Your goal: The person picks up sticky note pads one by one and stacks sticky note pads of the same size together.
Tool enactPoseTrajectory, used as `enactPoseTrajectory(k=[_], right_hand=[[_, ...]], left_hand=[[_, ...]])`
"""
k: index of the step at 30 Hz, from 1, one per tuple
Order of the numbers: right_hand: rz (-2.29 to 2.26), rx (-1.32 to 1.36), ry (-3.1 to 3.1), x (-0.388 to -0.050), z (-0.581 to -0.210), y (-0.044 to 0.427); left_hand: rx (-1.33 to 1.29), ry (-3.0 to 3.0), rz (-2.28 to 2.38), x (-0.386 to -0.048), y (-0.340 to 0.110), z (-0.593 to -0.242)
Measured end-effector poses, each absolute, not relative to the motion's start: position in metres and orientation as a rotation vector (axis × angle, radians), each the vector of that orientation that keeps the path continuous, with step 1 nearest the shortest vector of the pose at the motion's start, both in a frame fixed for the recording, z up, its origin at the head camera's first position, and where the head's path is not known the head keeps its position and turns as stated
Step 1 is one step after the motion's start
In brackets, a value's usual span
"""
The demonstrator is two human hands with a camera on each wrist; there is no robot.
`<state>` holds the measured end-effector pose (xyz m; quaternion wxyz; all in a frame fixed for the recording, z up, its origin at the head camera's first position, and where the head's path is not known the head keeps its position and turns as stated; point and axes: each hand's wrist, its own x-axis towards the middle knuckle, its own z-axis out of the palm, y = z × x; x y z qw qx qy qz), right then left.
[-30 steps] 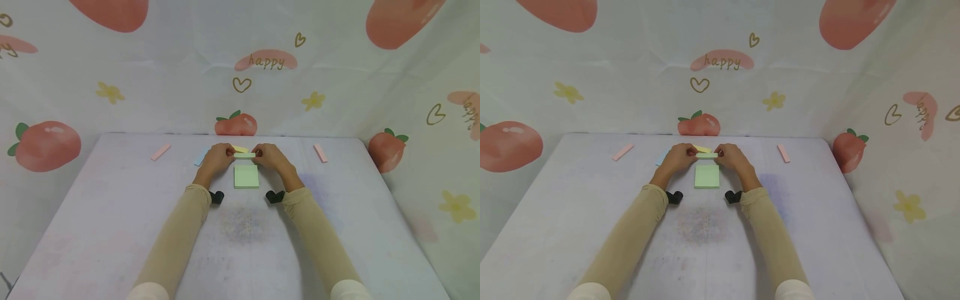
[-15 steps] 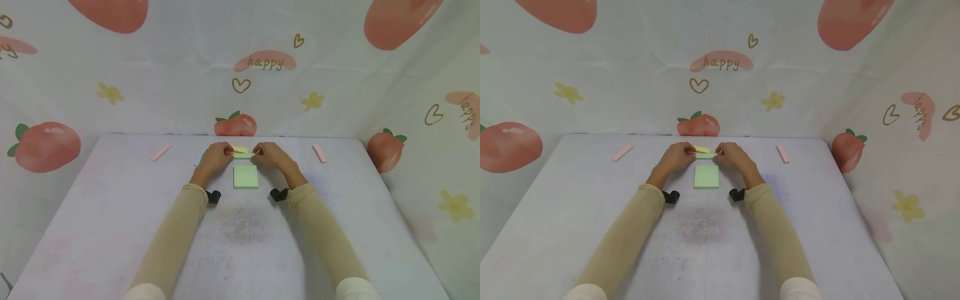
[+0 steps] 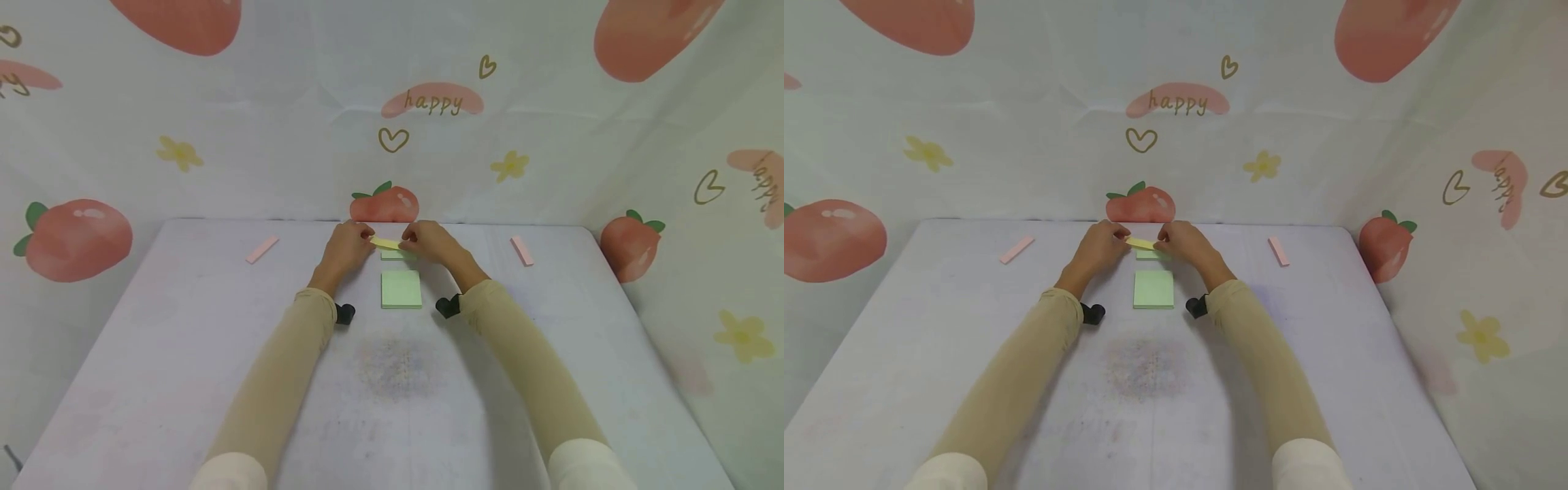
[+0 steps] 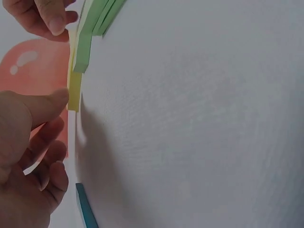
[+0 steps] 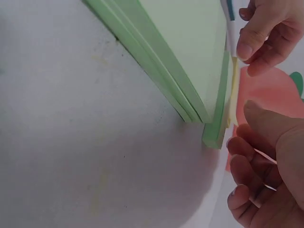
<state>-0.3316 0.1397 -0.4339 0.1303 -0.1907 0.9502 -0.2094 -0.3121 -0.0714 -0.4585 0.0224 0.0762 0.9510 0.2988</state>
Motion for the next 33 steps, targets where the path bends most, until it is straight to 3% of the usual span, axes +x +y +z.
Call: enactPoseTrajectory(k=[33], right_hand=[[-0.642,-0.483,2.722,-0.339,-0.442,0.130]], left_hand=[[0.194,2.915,0.885,-0.314,-0.072,-0.462]])
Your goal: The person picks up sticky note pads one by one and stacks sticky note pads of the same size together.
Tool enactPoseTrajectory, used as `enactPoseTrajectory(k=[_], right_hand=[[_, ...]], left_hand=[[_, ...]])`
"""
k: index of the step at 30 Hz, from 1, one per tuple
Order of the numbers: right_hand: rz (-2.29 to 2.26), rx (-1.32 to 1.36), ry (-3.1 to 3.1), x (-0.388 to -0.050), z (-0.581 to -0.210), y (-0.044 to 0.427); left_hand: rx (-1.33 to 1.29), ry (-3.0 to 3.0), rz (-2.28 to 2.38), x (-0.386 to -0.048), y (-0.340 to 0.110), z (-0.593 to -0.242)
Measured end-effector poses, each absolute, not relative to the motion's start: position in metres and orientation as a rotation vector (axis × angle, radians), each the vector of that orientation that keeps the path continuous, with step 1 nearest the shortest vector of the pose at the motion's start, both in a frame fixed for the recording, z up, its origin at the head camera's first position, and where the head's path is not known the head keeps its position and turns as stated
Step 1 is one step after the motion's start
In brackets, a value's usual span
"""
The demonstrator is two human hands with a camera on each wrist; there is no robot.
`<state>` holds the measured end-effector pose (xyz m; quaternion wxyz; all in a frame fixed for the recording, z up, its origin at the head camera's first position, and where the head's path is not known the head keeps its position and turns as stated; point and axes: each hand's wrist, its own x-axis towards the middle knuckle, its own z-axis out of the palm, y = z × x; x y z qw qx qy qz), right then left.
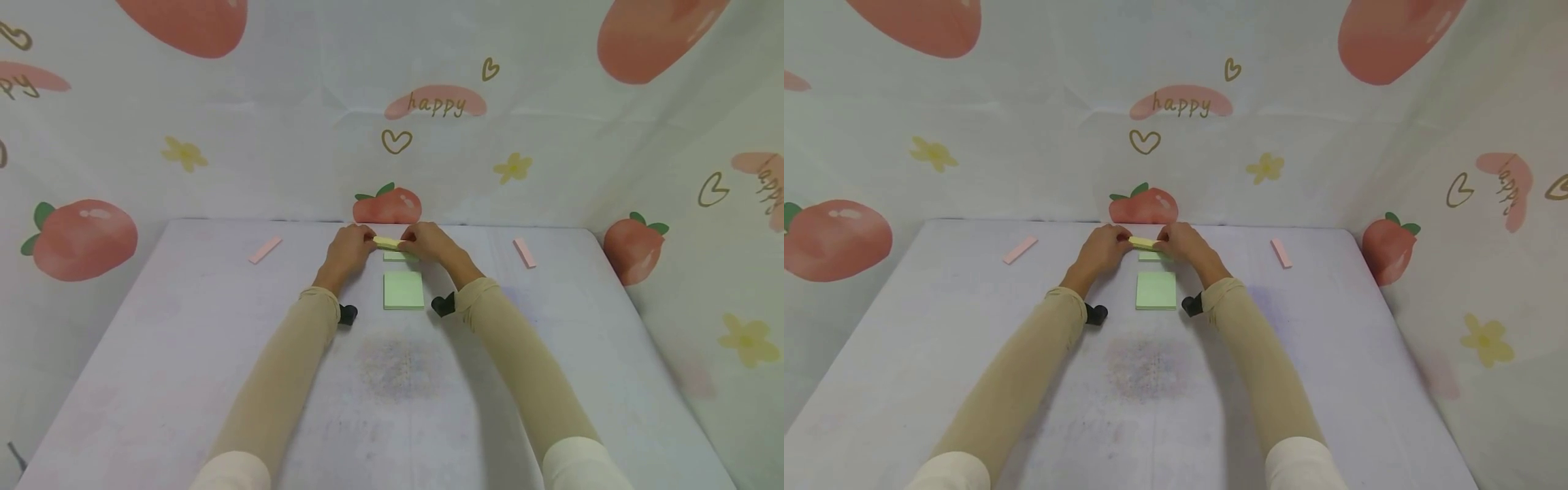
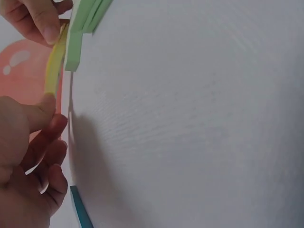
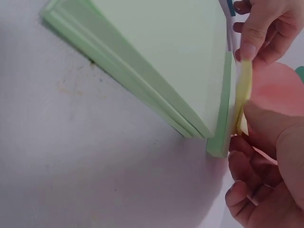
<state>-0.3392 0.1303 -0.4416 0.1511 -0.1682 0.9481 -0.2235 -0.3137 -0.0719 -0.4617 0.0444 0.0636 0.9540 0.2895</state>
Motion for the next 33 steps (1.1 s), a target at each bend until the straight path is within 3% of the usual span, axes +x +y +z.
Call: enactPoseTrajectory(k=[21,33], right_hand=[[-0.970,-0.559,2.738,-0.323,-0.426,0.147],[-1.107,-0.622,2.747,-0.314,-0.425,0.149]], left_hand=[[0.257,2.845,1.219,-0.298,-0.076,-0.432],[0.298,2.808,1.240,-0.295,-0.080,-0.437]])
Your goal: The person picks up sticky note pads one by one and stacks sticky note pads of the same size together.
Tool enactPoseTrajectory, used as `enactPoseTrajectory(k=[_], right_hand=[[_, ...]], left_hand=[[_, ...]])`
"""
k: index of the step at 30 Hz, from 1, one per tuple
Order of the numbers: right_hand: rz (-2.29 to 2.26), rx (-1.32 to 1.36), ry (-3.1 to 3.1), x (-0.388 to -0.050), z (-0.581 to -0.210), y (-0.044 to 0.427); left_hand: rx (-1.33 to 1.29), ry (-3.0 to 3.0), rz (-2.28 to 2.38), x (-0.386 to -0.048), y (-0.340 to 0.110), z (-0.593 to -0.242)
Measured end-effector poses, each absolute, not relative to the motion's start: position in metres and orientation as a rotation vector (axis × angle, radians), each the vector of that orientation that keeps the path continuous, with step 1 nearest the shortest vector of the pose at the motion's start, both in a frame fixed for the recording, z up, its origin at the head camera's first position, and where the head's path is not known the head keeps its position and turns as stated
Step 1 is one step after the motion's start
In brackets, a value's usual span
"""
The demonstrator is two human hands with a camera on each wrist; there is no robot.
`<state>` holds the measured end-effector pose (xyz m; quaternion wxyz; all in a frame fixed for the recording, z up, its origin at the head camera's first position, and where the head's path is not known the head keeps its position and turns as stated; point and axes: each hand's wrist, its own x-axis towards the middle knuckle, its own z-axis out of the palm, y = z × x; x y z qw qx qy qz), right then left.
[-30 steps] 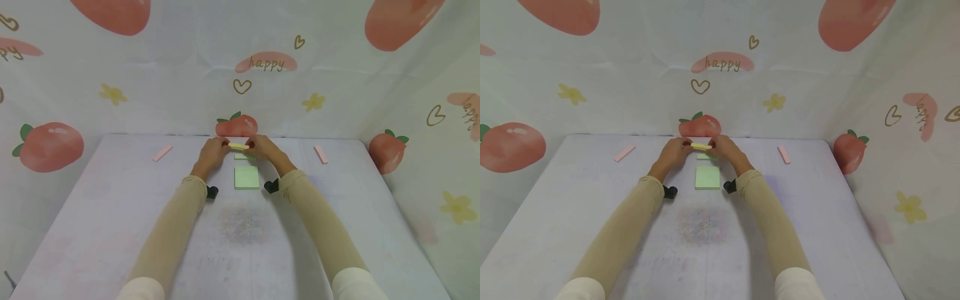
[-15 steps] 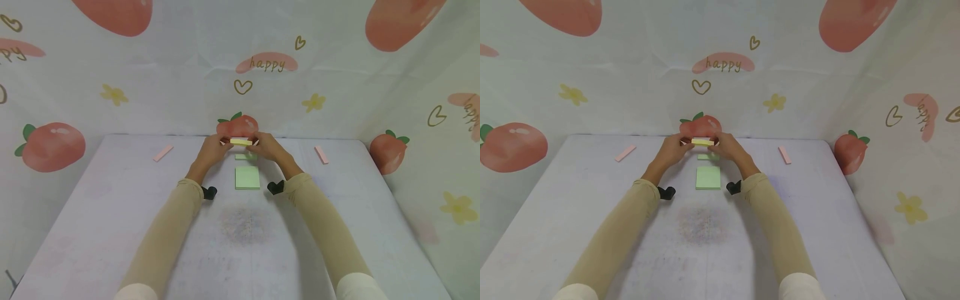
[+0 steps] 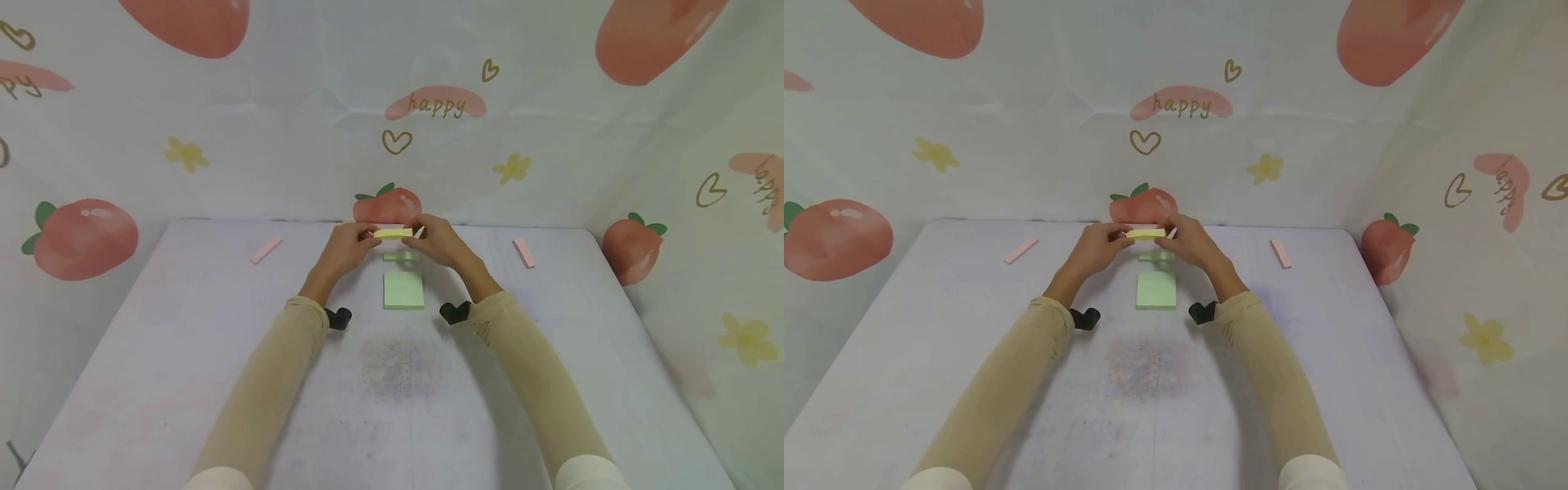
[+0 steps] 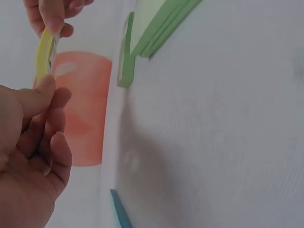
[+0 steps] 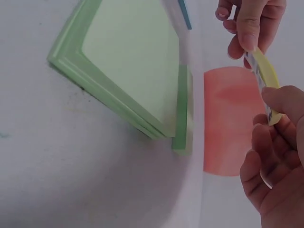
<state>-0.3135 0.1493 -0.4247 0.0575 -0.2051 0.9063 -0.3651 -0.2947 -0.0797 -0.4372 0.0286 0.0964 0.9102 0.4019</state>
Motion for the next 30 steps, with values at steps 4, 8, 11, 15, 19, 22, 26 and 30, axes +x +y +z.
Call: enactPoseTrajectory(k=[4,8,11,15,19,22,26,30], right_hand=[[-1.136,-0.600,2.732,-0.312,-0.428,0.149],[-1.135,-0.600,2.726,-0.312,-0.433,0.148],[-1.132,-0.607,2.722,-0.312,-0.435,0.147],[-1.127,-0.600,2.729,-0.311,-0.436,0.147],[-1.124,-0.591,2.746,-0.311,-0.436,0.149],[-1.120,-0.577,2.749,-0.311,-0.437,0.150],[-1.077,-0.511,2.732,-0.312,-0.441,0.152],[-0.950,-0.465,2.727,-0.315,-0.447,0.155]], left_hand=[[0.264,2.748,1.349,-0.297,-0.080,-0.443],[0.218,2.672,1.443,-0.298,-0.081,-0.447],[0.197,2.629,1.507,-0.298,-0.080,-0.448],[0.196,2.620,1.536,-0.299,-0.078,-0.449],[0.173,2.650,1.484,-0.299,-0.077,-0.448],[0.173,2.691,1.425,-0.298,-0.076,-0.449],[0.183,2.736,1.365,-0.296,-0.073,-0.451],[0.172,2.737,1.364,-0.295,-0.070,-0.456]])
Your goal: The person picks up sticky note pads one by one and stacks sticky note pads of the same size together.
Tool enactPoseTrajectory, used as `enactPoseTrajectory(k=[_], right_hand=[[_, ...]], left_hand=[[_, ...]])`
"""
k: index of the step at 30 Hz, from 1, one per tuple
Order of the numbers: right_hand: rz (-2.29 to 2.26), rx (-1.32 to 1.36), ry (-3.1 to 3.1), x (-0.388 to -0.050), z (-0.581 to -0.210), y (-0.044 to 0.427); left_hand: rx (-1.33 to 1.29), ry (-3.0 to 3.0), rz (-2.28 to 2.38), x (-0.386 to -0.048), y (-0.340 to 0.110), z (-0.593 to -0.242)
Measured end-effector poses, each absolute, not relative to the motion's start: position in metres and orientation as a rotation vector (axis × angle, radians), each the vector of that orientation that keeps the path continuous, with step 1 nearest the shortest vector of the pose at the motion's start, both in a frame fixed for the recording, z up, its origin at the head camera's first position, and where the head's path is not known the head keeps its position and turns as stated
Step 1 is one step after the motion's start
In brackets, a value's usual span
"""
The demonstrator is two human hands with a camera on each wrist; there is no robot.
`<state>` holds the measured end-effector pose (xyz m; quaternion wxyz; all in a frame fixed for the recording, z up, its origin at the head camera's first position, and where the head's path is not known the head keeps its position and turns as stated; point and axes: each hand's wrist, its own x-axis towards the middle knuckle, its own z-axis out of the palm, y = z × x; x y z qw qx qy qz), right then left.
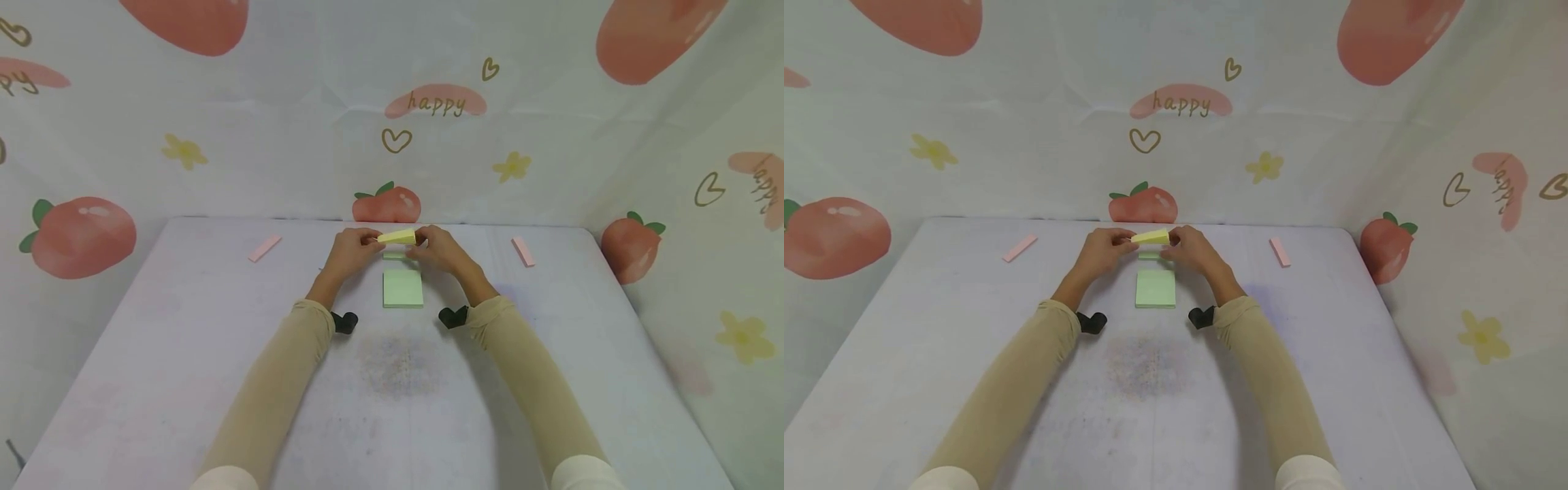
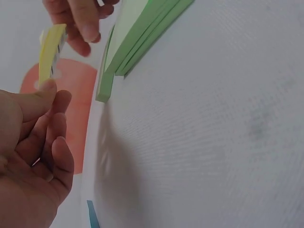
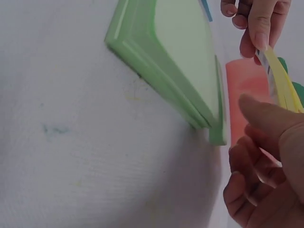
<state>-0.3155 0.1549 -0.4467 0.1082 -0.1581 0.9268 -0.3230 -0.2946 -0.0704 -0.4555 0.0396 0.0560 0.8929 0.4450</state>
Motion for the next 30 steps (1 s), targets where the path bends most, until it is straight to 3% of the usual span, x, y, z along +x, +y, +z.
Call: enactPoseTrajectory(k=[9,30], right_hand=[[-0.794,-0.492,2.734,-0.315,-0.452,0.157],[-0.959,-0.448,2.700,-0.314,-0.455,0.162]], left_hand=[[0.146,2.721,1.376,-0.293,-0.071,-0.458],[0.150,2.689,1.431,-0.294,-0.066,-0.470]])
